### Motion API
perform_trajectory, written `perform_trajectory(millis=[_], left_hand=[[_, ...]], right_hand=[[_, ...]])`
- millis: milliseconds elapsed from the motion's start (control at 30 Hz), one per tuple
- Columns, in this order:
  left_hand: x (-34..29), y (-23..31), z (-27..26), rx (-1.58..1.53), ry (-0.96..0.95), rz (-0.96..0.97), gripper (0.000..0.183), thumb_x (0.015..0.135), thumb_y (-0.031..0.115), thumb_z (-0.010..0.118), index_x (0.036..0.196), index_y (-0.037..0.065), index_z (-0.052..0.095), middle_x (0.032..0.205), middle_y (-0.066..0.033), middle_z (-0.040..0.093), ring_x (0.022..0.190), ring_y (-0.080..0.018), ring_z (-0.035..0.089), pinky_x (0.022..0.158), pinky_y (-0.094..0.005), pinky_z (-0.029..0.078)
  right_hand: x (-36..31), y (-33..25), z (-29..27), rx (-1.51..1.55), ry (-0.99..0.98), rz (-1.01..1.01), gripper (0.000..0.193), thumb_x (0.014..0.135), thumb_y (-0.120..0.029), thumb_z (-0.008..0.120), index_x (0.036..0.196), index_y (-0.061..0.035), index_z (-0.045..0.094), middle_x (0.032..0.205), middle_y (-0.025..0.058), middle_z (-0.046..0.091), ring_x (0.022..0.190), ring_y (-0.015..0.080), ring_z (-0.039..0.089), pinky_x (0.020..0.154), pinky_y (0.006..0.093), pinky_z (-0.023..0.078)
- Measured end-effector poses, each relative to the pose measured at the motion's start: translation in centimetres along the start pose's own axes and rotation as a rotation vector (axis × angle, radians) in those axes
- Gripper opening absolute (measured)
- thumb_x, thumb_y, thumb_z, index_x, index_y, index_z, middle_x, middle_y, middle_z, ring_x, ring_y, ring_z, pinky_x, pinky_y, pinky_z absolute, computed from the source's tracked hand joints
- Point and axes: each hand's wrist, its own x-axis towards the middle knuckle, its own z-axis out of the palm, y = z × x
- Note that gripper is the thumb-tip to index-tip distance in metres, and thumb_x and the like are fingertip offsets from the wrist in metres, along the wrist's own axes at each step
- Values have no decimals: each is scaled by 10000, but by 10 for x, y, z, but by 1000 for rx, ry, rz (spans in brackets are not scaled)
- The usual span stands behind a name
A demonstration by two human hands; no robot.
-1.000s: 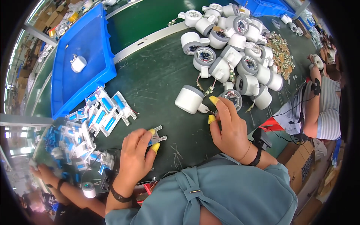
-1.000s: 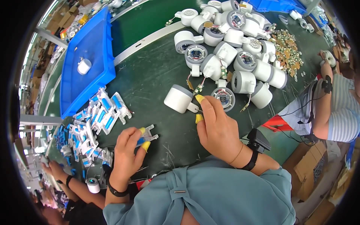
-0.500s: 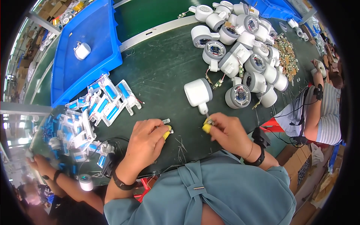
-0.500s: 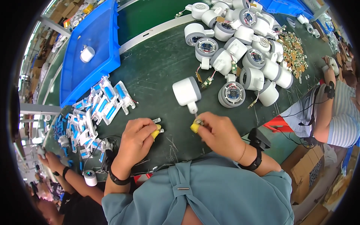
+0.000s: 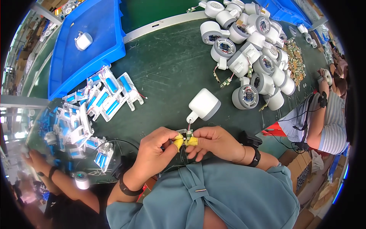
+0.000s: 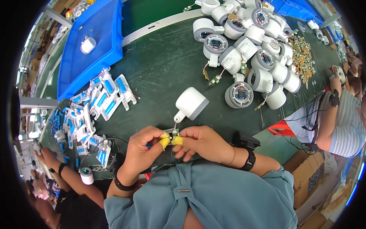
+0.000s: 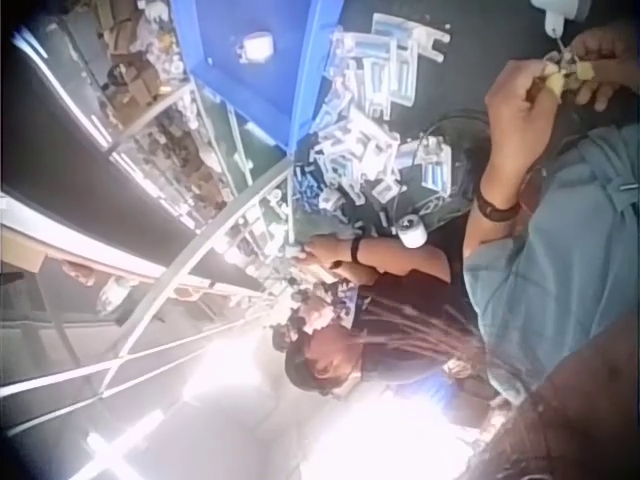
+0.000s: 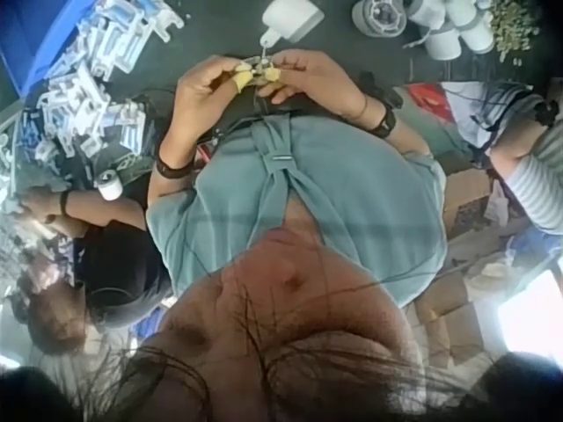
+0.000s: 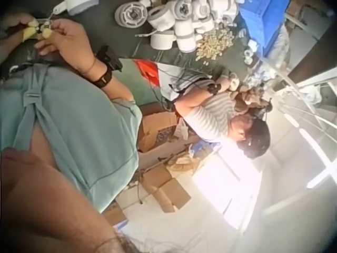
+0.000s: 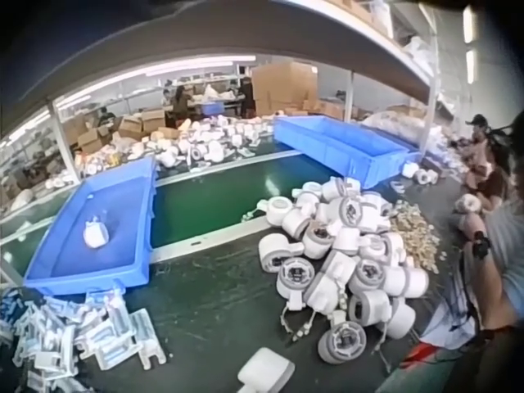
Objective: The person assembles electronic devices by hand, picking up a white plastic housing, a circuit board, and a battery pack. They connect the components, tuck the wires inside, and snap a white plastic cover onto the assembly before placing the unit into a blue tray.
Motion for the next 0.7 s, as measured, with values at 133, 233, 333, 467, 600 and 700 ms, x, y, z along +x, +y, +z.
perform_trajectory(millis=[133,233,333,467,600,700], left_hand=[[1,1,4,26,33,36,223,764,-60,646,970,26,635,812,-66,605,554,-103,508,503,-241,414],[2,0,3,53,11,30,220,761,-52,648,967,23,636,814,-66,606,552,-102,508,497,-244,416],[2,2,4,91,6,0,222,752,-37,655,965,23,638,820,-73,614,555,-115,526,498,-253,432],[1,4,10,145,51,28,227,739,-25,656,963,10,637,830,-90,620,564,-143,556,508,-268,456],[0,7,19,217,109,35,219,722,-22,634,940,-23,621,838,-119,616,585,-206,584,528,-305,482],[-2,11,24,230,132,55,225,713,-34,610,937,-35,603,842,-139,605,622,-264,594,552,-339,494]], right_hand=[[1,7,1,-74,-11,-47,208,993,-70,422,1130,24,547,997,107,648,874,174,666,716,270,557],[4,13,2,-161,2,-152,187,990,-63,425,1084,13,567,940,79,647,811,144,659,668,251,549],[6,13,5,-301,68,-197,167,984,-61,435,1022,15,578,895,59,644,767,115,650,633,239,542],[8,16,8,-457,142,-271,139,968,-57,463,977,25,575,859,62,639,735,105,649,605,236,539],[10,19,9,-703,228,-426,86,929,-25,493,936,27,562,802,79,621,662,131,653,566,254,529],[13,23,10,-781,265,-505,67,911,-11,501,915,24,559,779,95,613,630,159,657,553,270,524]])
